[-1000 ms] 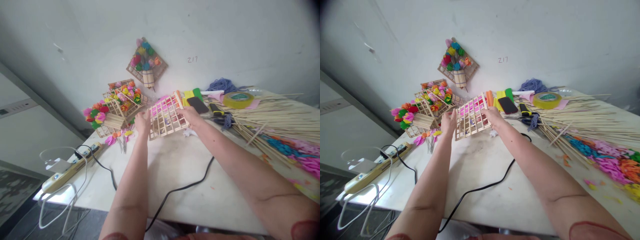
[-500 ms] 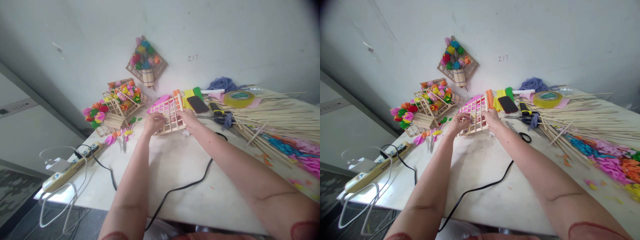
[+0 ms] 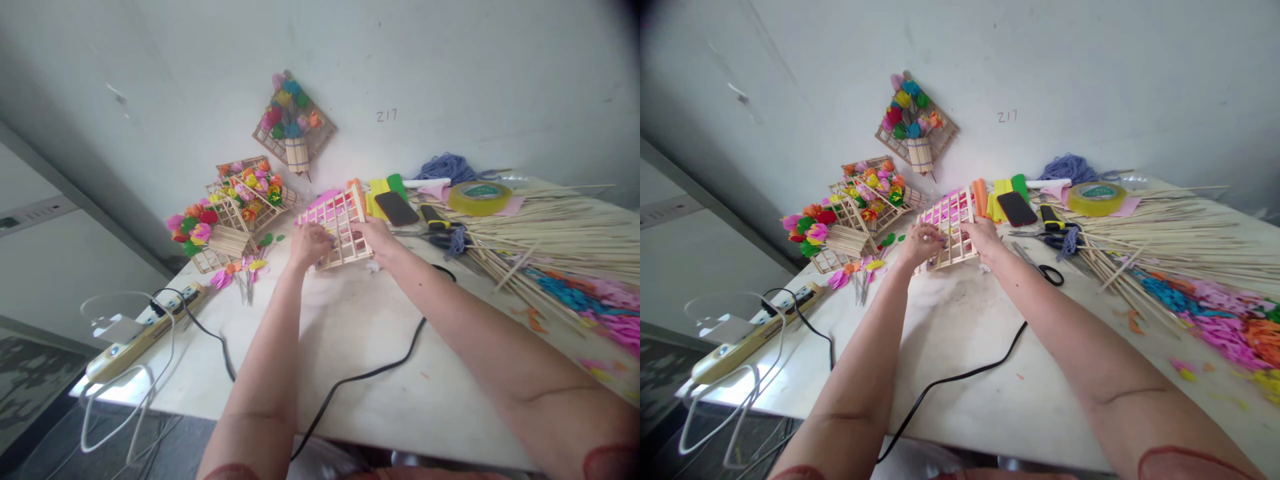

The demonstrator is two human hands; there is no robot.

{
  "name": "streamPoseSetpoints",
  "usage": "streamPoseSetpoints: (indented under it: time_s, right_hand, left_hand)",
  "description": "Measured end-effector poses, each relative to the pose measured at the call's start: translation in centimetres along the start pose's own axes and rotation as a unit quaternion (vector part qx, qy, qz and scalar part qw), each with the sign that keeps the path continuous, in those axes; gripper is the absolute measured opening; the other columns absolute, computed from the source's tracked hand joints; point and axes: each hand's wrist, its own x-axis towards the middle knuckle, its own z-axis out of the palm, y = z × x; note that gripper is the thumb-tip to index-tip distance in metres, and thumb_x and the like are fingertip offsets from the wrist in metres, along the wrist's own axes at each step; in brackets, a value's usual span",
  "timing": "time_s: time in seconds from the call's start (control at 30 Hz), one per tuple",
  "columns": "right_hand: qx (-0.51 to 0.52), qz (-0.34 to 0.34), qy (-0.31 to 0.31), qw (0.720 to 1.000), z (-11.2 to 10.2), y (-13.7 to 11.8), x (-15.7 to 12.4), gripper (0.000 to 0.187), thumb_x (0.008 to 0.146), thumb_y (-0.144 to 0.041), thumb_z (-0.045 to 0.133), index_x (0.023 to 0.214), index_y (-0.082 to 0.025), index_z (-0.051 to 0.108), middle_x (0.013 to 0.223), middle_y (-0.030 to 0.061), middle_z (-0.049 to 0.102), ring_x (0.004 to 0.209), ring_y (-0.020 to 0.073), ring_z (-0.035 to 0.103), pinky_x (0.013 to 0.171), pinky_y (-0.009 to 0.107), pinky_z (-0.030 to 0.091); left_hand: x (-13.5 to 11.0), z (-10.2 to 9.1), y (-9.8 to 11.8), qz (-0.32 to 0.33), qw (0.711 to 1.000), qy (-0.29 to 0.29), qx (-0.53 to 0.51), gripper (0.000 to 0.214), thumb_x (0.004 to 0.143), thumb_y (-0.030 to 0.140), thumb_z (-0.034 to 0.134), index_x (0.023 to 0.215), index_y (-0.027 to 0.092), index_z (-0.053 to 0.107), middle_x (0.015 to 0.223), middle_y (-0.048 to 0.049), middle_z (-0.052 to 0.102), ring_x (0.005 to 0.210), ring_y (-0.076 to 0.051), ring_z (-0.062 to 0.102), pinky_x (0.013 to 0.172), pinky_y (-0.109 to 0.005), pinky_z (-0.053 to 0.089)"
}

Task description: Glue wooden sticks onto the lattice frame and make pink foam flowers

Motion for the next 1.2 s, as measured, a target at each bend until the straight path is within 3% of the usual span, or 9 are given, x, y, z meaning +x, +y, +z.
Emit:
streamPoseSetpoints:
  time_s: [0.23,0.37,0.53,0.77,0.97,1.2]
  right_hand:
    - [0.013,0.016,-0.025,0.999,-0.3,-0.4,-0.1,0.018,0.068,-0.02,0.055,0.084,-0.015,0.059,0.079,0.0067,0.067,0.062,0.0156,0.06,0.04,0.021,0.039]
    - [0.01,0.009,-0.03,0.999,-0.3,-0.3,0.0,0.017,0.068,-0.021,0.055,0.084,-0.016,0.059,0.079,0.0062,0.066,0.061,0.015,0.059,0.04,0.02,0.039]
    - [0.0,0.011,-0.024,1.0,-0.4,-0.2,0.1,0.016,0.067,-0.022,0.056,0.082,-0.016,0.059,0.08,0.0067,0.066,0.061,0.0152,0.059,0.041,0.021,0.04]
    - [0.008,0.0,-0.033,0.999,-0.2,-0.6,-0.6,0.018,0.065,-0.022,0.057,0.082,-0.017,0.062,0.075,0.0037,0.065,0.059,0.014,0.058,0.047,0.024,0.045]
    - [0.013,-0.01,-0.037,0.999,-0.3,-0.4,-0.4,0.019,0.063,-0.022,0.059,0.082,-0.018,0.063,0.076,0.0025,0.065,0.059,0.0124,0.056,0.045,0.02,0.042]
    - [0.022,0.003,-0.051,0.998,-0.2,-0.2,-0.2,0.014,0.062,-0.021,0.06,0.076,-0.016,0.06,0.075,0.0033,0.064,0.062,0.013,0.056,0.05,0.023,0.043]
  left_hand:
    - [0.1,-0.4,0.5,-0.026,0.999,0.017,-0.012,0.006,0.056,0.024,0.07,0.056,0.019,0.066,0.083,-0.0045,0.064,0.083,-0.018,0.058,0.082,-0.032,0.041]
    - [0.0,-1.2,1.4,-0.023,0.999,-0.032,0.017,0.004,0.06,0.022,0.066,0.06,0.022,0.07,0.089,-0.0034,0.065,0.083,-0.018,0.059,0.079,-0.029,0.042]
    - [-0.3,-1.9,2.1,0.014,0.994,-0.079,0.071,0.011,0.065,0.021,0.06,0.064,0.023,0.072,0.077,-0.0042,0.065,0.079,-0.02,0.059,0.074,-0.029,0.042]
    - [-0.6,-2.0,2.7,-0.036,0.99,-0.063,0.118,0.011,0.066,0.026,0.059,0.068,0.023,0.069,0.09,-0.002,0.066,0.083,-0.018,0.059,0.07,-0.026,0.042]
    - [-0.8,-1.9,3.0,-0.123,0.982,-0.021,0.143,0.027,0.067,0.03,0.057,0.093,0.024,0.058,0.087,-0.0029,0.064,0.087,-0.02,0.057,0.071,-0.029,0.043]
    - [-0.6,-1.7,2.2,-0.086,0.988,-0.026,0.126,0.035,0.061,0.024,0.061,0.095,0.023,0.053,0.092,-0.0058,0.06,0.094,-0.022,0.053,0.076,-0.032,0.043]
